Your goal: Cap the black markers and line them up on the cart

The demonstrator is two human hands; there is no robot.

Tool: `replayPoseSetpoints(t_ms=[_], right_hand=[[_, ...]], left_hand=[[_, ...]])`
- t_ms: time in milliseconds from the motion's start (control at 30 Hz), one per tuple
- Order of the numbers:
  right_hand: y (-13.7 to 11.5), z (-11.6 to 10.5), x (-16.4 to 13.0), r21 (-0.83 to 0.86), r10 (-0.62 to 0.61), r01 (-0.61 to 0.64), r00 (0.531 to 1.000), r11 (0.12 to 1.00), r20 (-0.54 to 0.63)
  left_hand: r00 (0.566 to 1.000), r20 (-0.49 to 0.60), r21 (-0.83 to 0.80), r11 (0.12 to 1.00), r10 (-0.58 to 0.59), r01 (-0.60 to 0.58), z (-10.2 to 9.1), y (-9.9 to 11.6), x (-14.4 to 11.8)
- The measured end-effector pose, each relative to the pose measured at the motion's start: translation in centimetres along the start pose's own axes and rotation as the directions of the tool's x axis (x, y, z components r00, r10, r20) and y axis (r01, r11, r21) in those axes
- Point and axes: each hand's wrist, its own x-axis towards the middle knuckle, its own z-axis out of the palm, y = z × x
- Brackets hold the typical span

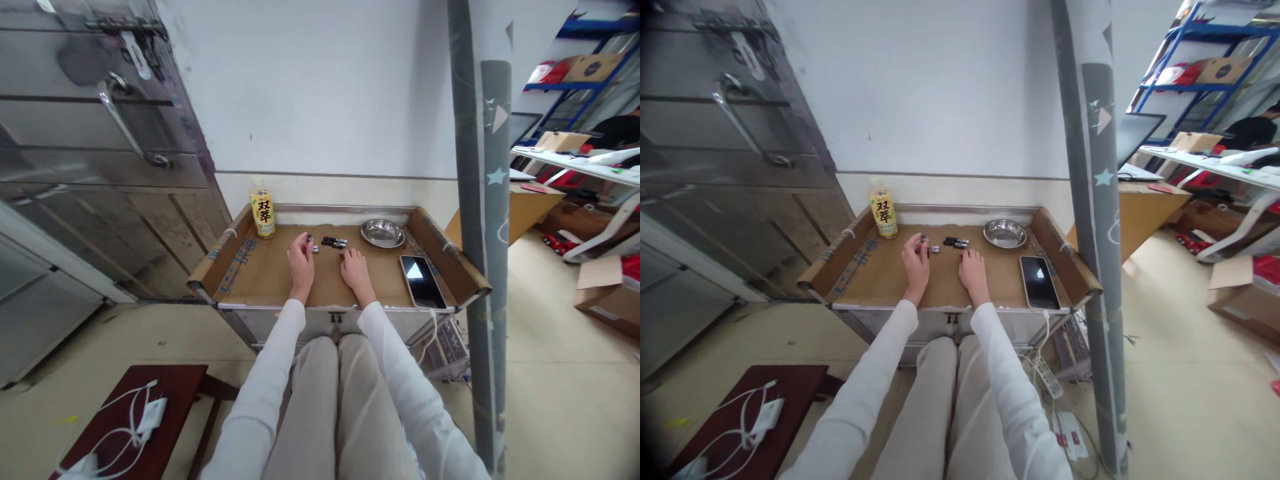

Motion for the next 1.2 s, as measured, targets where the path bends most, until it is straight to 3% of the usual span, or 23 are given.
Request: replayPoseSetpoints(t_ms=[200, 300, 400, 500, 667, 800, 1033, 1200], right_hand=[[0.0, 0.0, -0.1, 0.043, 0.008, -0.005, 0.999, 0.999, -0.051], [0.0, 0.1, -0.2, 0.071, 0.0, 0.008, 0.994, 0.997, -0.106], [0.1, 0.2, -0.2, 0.062, -0.002, 0.009, 0.993, 0.998, -0.121], [0.1, 0.4, -0.2, 0.049, 0.002, 0.004, 0.993, 0.999, -0.114], [0.0, 0.5, 0.0, 0.024, 0.011, -0.01, 0.997, 1.0, -0.071], [0.0, 0.4, 0.1, -0.016, 0.017, -0.018, 0.999, 1.0, -0.044], [0.0, 0.1, -0.1, -0.025, -0.008, 0.007, 1.0, 1.0, -0.011], [-0.2, 0.0, -0.2, -0.048, -0.008, 0.008, 1.0, 0.999, 0.004]], left_hand=[[0.991, -0.033, -0.185, 0.976, -0.127, 0.119, 0.0, -0.7, 0.5], [0.992, -0.05, -0.1, 0.989, -0.112, 0.106, -0.2, -0.8, 0.6], [0.995, 0.09, 0.103, 0.994, -0.035, 0.026, -0.4, -0.6, 0.4], [0.964, 0.263, 0.3, 0.952, -0.021, -0.062, -0.4, -0.1, 0.1], [0.937, 0.336, 0.472, 0.878, -0.098, -0.077, -0.1, 0.0, -0.5], [0.929, 0.333, 0.519, 0.854, -0.159, -0.04, 0.1, -0.4, -0.7], [0.922, 0.345, 0.456, 0.89, -0.174, -0.003, 0.3, -0.6, -0.8], [0.913, 0.388, 0.422, 0.905, -0.127, -0.054, 0.4, -0.6, -0.8]])
